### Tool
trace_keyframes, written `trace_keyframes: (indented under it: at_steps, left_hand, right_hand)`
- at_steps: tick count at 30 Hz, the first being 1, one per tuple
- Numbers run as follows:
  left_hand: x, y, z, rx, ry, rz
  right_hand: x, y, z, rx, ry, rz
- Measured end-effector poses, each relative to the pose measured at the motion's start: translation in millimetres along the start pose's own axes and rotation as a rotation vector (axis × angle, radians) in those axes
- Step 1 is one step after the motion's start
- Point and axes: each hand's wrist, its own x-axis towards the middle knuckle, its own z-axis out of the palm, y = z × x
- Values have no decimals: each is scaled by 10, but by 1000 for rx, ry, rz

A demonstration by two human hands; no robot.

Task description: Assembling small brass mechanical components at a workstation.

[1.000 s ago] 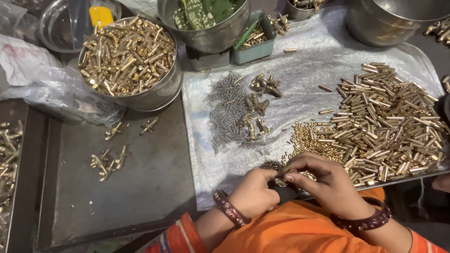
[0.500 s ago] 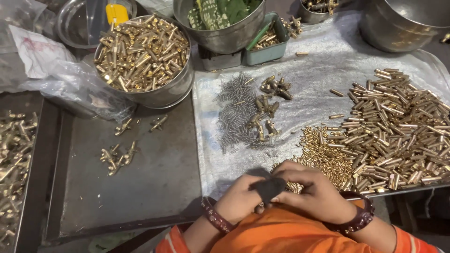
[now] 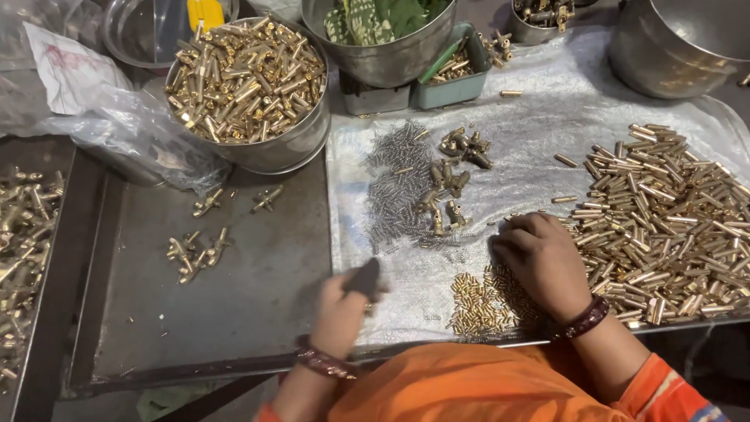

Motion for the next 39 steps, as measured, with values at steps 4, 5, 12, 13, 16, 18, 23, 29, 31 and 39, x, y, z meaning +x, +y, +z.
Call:
trace_keyframes:
  at_steps: [4, 5, 12, 13, 16, 18, 23, 29, 31, 39]
  left_hand:
    - [-210, -172, -643, 202, 132, 188]
    - [-316, -99, -706, 309, 203, 249]
    - [-661, -81, -929, 734, 397, 356]
    - [-666, -129, -926, 733, 397, 355]
    - [-676, -187, -842, 880, 362, 472]
    - [-658, -120, -695, 1028, 395, 557]
    - [-629, -163, -665, 1119, 477, 573]
    - [-591, -197, -656, 1170, 516, 551]
    - [-605, -223, -651, 1180, 527, 561]
    - [-611, -181, -654, 1254, 493, 523]
  right_hand:
    - [21, 9, 43, -13, 12, -25]
    - [38, 7, 64, -10, 12, -29]
    - [84, 136, 186, 9, 13, -30]
    - [81, 143, 192, 9, 12, -31]
    - [95, 172, 202, 15, 12, -40]
    - [97, 204, 209, 22, 13, -39]
    - [94, 195, 193, 35, 13, -31]
    - [145, 236, 216, 47, 22, -47]
    - [139, 254, 239, 47, 21, -43]
    - [160, 294, 265, 33, 12, -37]
